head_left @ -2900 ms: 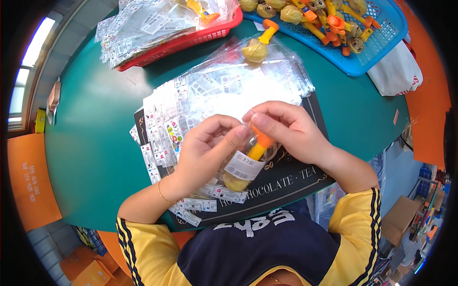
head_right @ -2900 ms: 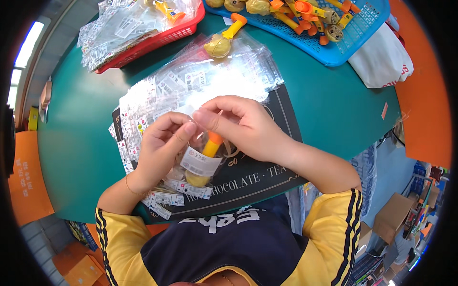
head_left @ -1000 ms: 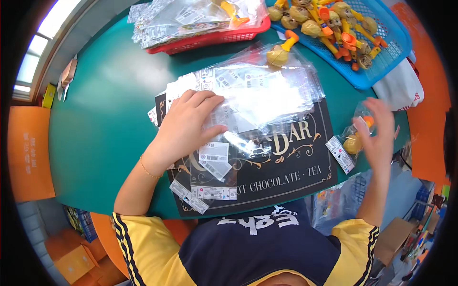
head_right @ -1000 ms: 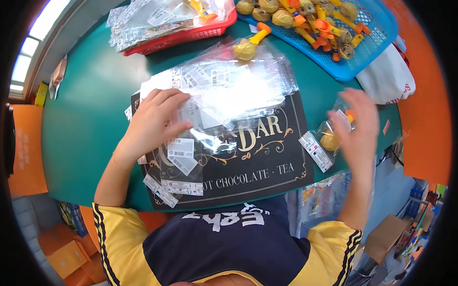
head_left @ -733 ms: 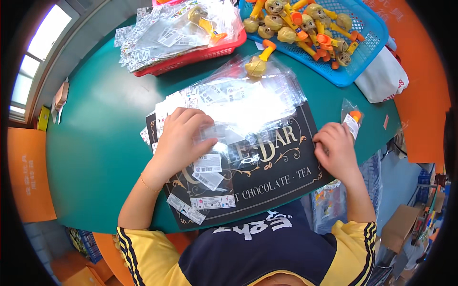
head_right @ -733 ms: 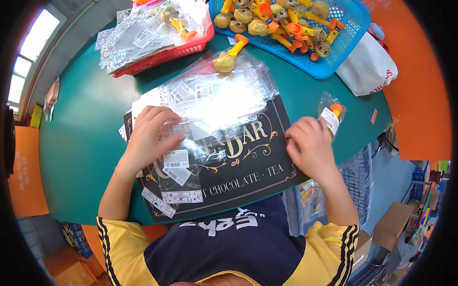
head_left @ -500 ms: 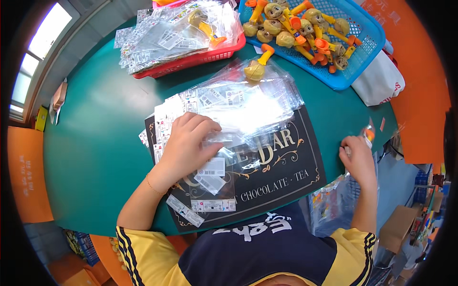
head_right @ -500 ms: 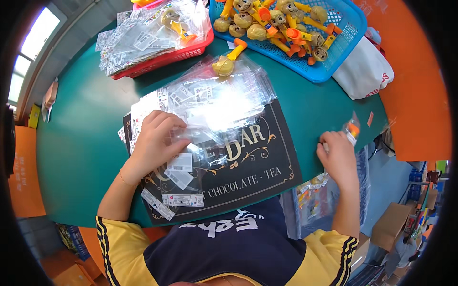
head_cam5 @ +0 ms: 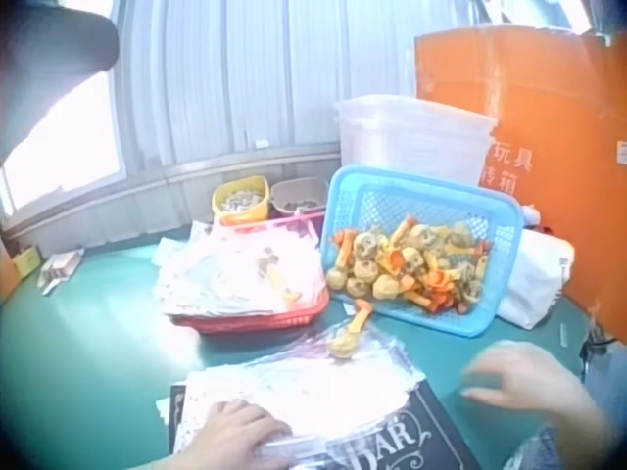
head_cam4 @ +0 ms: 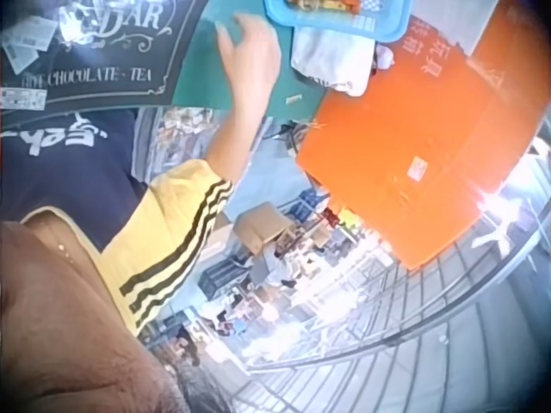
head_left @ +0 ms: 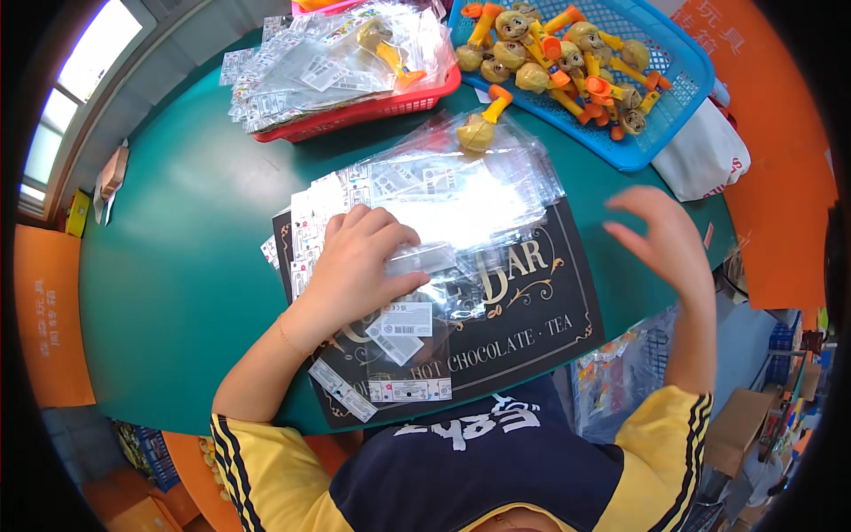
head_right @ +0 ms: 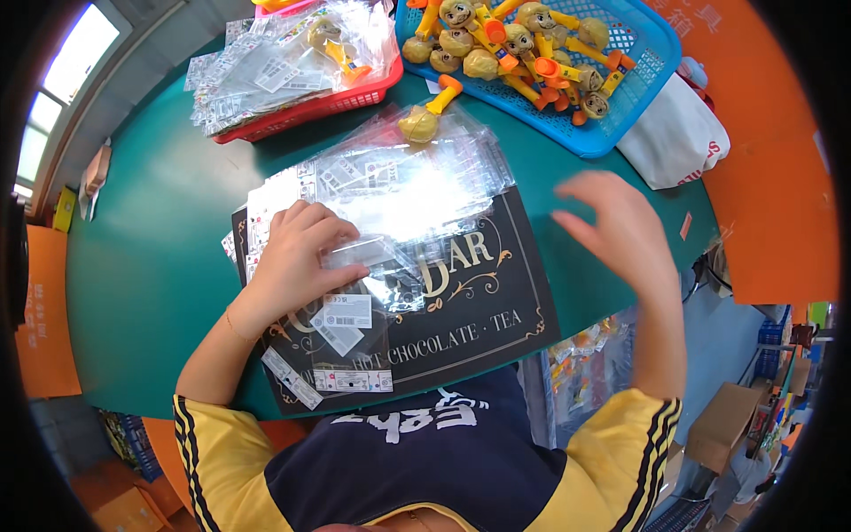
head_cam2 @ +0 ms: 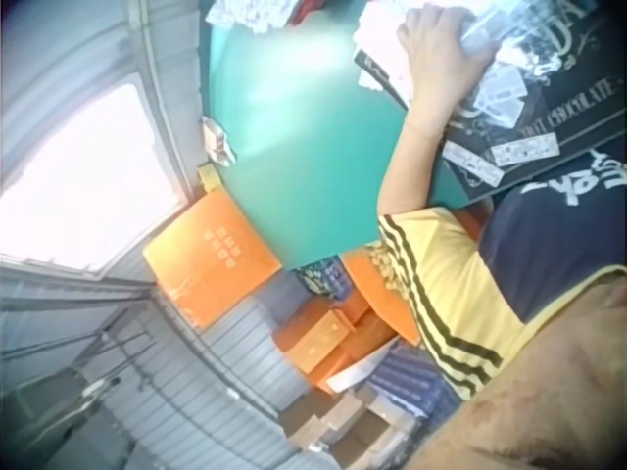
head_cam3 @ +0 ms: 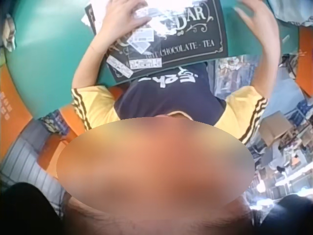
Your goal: Manually packaging small toy components and labels into clear plastic bags.
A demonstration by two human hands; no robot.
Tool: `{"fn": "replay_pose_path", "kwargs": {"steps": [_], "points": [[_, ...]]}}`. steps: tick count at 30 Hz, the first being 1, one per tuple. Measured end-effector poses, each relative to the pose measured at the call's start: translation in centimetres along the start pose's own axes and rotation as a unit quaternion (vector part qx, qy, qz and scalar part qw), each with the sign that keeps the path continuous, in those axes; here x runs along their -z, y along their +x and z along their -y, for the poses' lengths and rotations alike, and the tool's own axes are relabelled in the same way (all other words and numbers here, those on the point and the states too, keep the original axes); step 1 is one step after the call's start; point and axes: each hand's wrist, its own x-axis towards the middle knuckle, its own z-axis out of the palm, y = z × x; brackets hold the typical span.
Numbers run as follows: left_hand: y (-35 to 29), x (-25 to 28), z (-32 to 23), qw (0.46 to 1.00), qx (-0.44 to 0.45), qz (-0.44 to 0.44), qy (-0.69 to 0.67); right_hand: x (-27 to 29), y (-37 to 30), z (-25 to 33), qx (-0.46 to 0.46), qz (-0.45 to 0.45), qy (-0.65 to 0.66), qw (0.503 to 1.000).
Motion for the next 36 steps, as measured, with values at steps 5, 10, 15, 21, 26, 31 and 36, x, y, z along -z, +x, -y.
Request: {"fn": "replay_pose_path", "kwargs": {"steps": [5, 10, 15, 21, 26, 31, 36], "points": [[1.2, -0.3, -1.2, 0.997, 0.004, 0.075, 0.001, -6.5, 10.7, -0.2, 0.126, -0.066, 0.126, 0.982], [1.0, -1.1, -2.3, 0.995, -0.069, -0.032, 0.062, -10.9, 15.9, -0.2, 0.142, -0.129, 0.056, 0.980], [1.0, -1.3, -1.1, 0.993, -0.080, -0.065, 0.056, -9.7, 15.0, 0.6, 0.151, -0.151, 0.019, 0.977], [1.2, -2.4, -0.4, 0.995, -0.079, -0.052, 0.034, -6.7, 9.5, 5.6, -0.011, 0.075, 0.674, 0.735], [1.6, -3.3, -0.7, 0.989, -0.131, -0.067, 0.019, -7.7, 6.8, 8.1, -0.163, 0.182, 0.835, 0.493], [1.8, -2.8, -0.9, 0.994, -0.098, -0.045, 0.015, -9.9, 7.1, 7.7, -0.221, 0.181, 0.810, 0.512], [1.5, -3.0, -0.2, 0.995, -0.054, -0.069, 0.043, -9.8, 7.1, 7.9, -0.214, 0.181, 0.796, 0.537]]}}
